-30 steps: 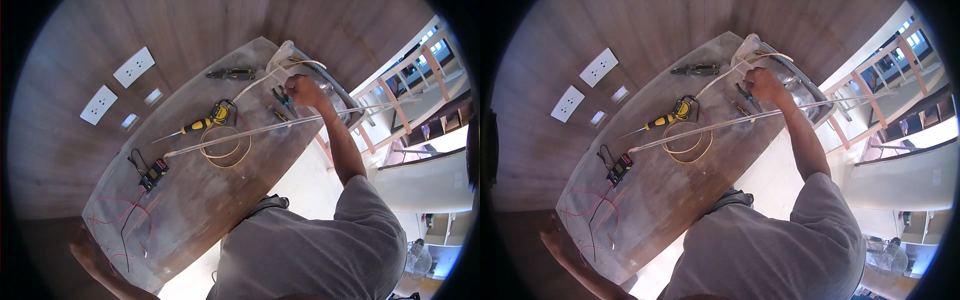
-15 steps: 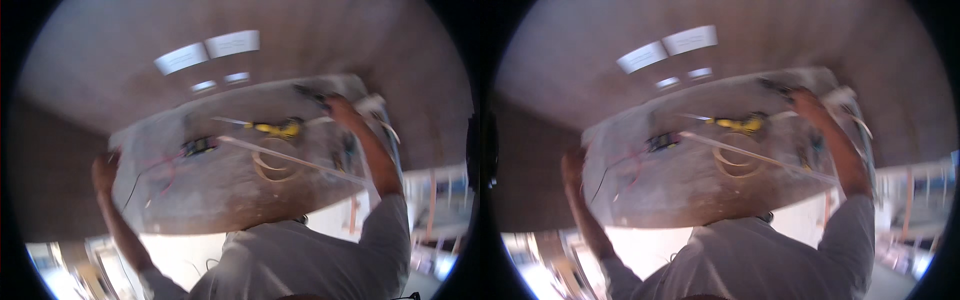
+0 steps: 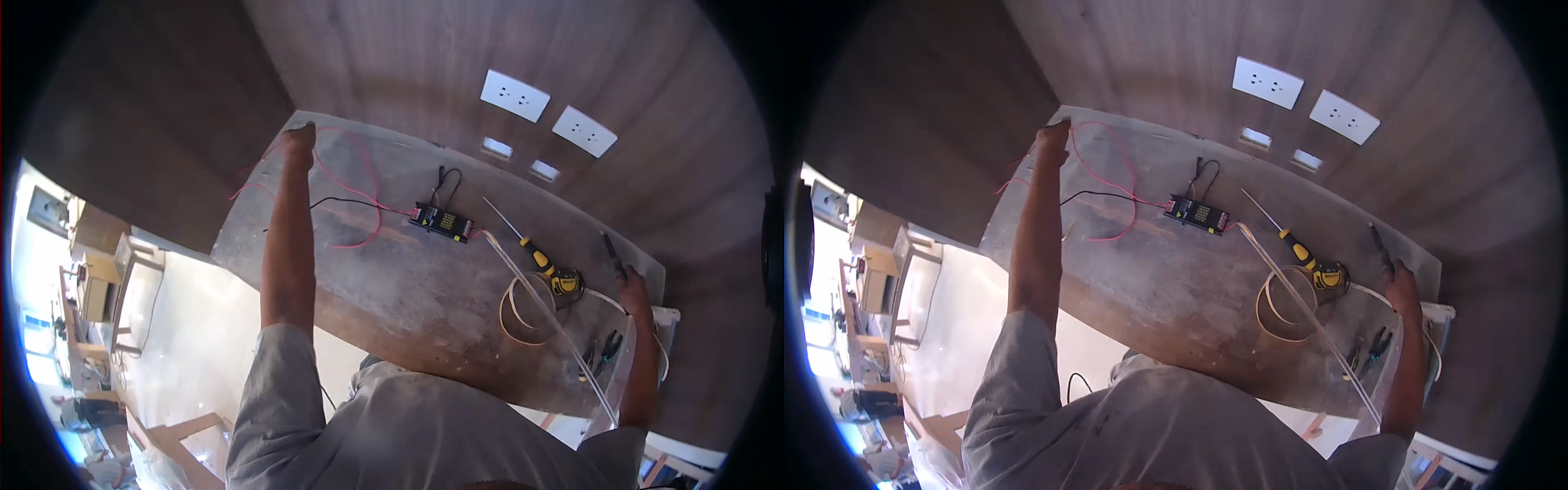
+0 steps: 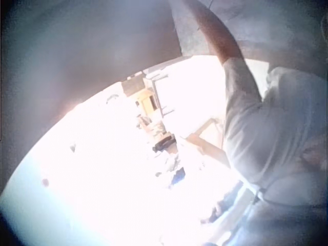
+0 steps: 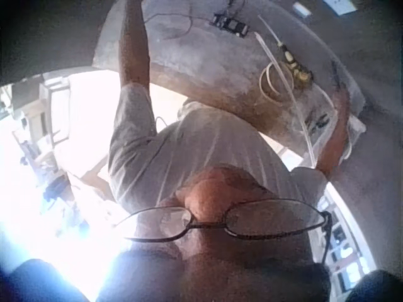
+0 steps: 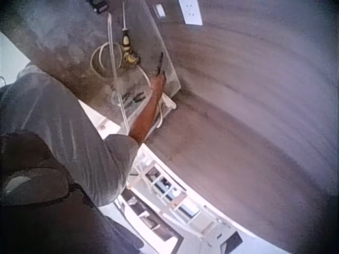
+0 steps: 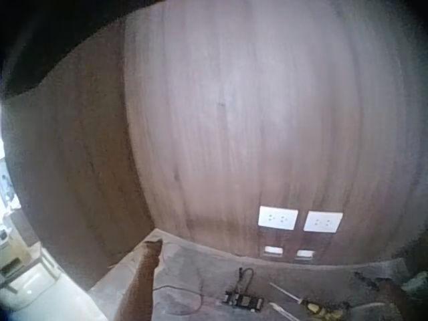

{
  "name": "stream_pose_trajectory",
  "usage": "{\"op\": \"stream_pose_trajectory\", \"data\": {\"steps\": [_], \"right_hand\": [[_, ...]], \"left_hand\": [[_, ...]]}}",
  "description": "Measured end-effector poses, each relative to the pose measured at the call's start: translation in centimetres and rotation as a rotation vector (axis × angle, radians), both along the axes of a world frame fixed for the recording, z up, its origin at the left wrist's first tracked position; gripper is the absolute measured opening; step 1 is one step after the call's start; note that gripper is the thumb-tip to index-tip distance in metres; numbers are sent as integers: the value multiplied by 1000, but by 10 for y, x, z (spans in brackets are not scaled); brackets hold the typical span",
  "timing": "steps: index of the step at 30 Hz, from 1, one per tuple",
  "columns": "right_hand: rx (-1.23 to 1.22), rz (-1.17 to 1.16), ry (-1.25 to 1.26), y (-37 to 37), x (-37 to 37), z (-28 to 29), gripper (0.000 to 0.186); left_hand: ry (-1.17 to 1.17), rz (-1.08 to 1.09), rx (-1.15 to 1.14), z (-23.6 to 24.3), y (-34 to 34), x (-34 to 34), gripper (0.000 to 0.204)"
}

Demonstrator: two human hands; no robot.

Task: The person connects wires to a small electronic device using a screwdriver and pliers, then tests the wire length by pulling it across the room.

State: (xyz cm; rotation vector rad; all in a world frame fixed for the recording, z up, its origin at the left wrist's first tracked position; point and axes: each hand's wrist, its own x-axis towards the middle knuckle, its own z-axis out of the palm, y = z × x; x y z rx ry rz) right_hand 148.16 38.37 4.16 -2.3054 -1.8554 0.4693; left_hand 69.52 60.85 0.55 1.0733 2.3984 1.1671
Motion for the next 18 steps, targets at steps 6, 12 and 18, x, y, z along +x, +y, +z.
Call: {"op": "stream_pose_trajectory", "data": {"steps": [6, 12, 18], "right_hand": [[454, -279, 213, -115, -96, 72, 47], [519, -156, 1304, -167, -245, 66, 51], [289, -134, 1441, -121, -359, -1, 30]], "left_hand": [[-476, 220, -132, -74, 66, -12, 48], [-1059, 72, 561, -47, 39, 55, 25], [-624, -530, 794, 24, -29, 93, 17]]}}
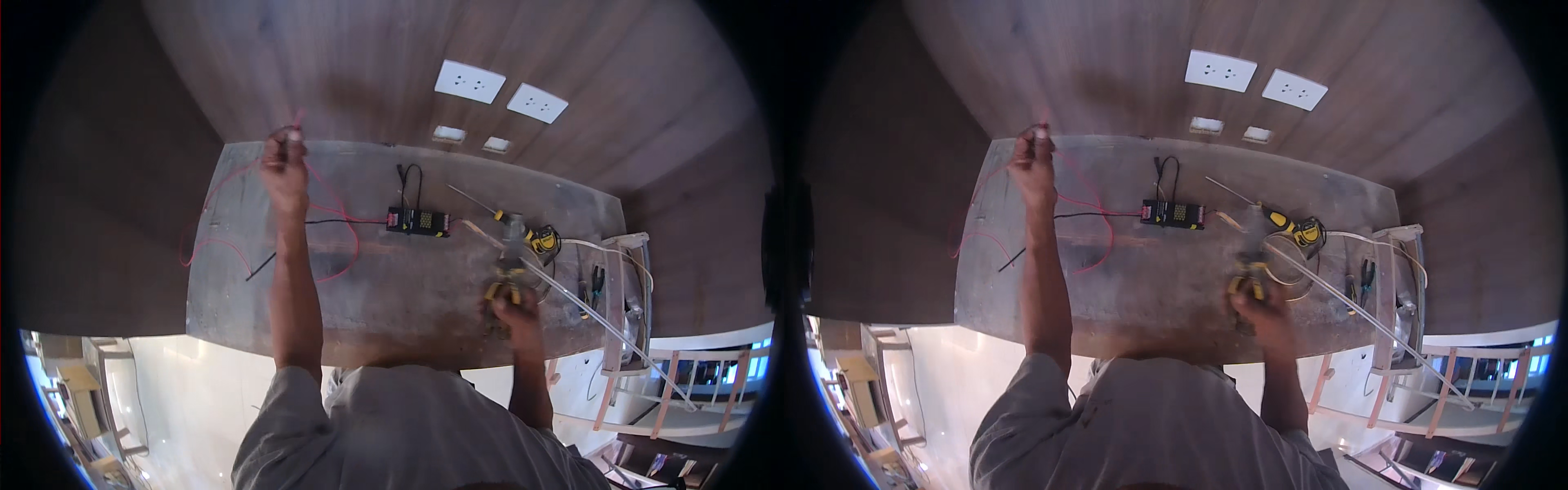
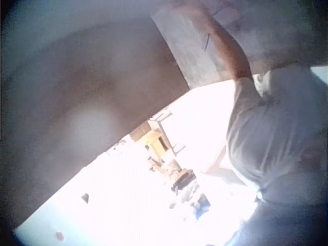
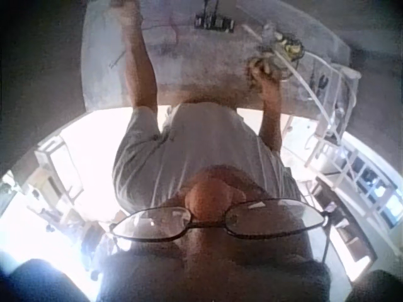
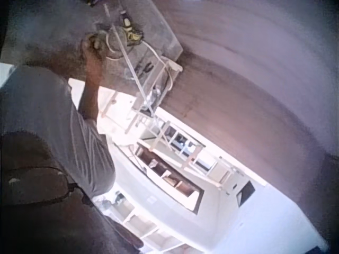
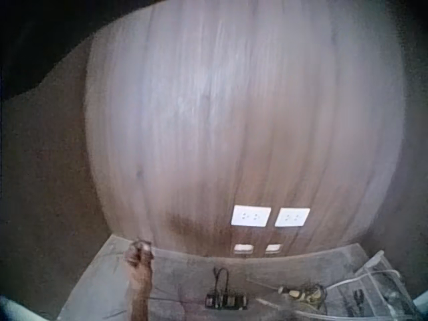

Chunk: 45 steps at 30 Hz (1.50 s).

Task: The person connects wires to a small electronic device using a screwdriver and pliers, then tests the wire length by pulling it across the room.

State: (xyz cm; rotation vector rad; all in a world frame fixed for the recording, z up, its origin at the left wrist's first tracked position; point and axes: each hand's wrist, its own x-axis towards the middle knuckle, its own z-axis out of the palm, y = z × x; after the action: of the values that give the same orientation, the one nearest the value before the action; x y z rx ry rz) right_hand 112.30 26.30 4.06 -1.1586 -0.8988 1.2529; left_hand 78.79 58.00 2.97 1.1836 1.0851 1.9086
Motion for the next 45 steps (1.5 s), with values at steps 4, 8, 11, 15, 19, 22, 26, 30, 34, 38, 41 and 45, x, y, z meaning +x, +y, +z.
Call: {"op": "stream_pose_trajectory", "data": {"steps": [4, 8, 11, 15, 19, 22, 26, 30, 34, 38, 41, 45], "right_hand": [[-73, 188, 272, 46, -58, 8, 27], [4, 377, 456, 71, -82, 11, 34], [25, 425, 466, 81, -89, 16, 36], [79, 308, 105, 84, -89, 17, 35], [39, 161, -305, 82, -98, 18, 31], [100, 52, -447, 85, -105, 19, 33], [183, 5, -566, 86, -109, 20, 36], [280, -38, -712, 91, -114, 27, 37], [360, -59, -788, 95, -116, 27, 39], [480, -90, -873, 101, -119, 26, 46], [523, -122, -947, 102, -120, 26, 47], [549, -157, -1007, 100, -119, 24, 43]], "left_hand": [[161, -268, 96, 33, -55, 35, 10], [360, -320, 67, 45, -93, 40, 8], [395, -371, 157, 52, -105, 40, 13], [561, -409, 120, 67, -111, 36, 17], [683, -453, 114, 65, -108, 37, 18], [641, -439, 205, 58, -105, 41, 19], [647, -409, 328, 60, -107, 42, 20], [600, -487, 192, 70, -115, 41, 22], [541, -510, 212, 66, -117, 41, 22], [571, -485, 220, 65, -117, 42, 23], [580, -478, 238, 65, -117, 42, 21], [561, -468, 249, 65, -118, 43, 18]]}}
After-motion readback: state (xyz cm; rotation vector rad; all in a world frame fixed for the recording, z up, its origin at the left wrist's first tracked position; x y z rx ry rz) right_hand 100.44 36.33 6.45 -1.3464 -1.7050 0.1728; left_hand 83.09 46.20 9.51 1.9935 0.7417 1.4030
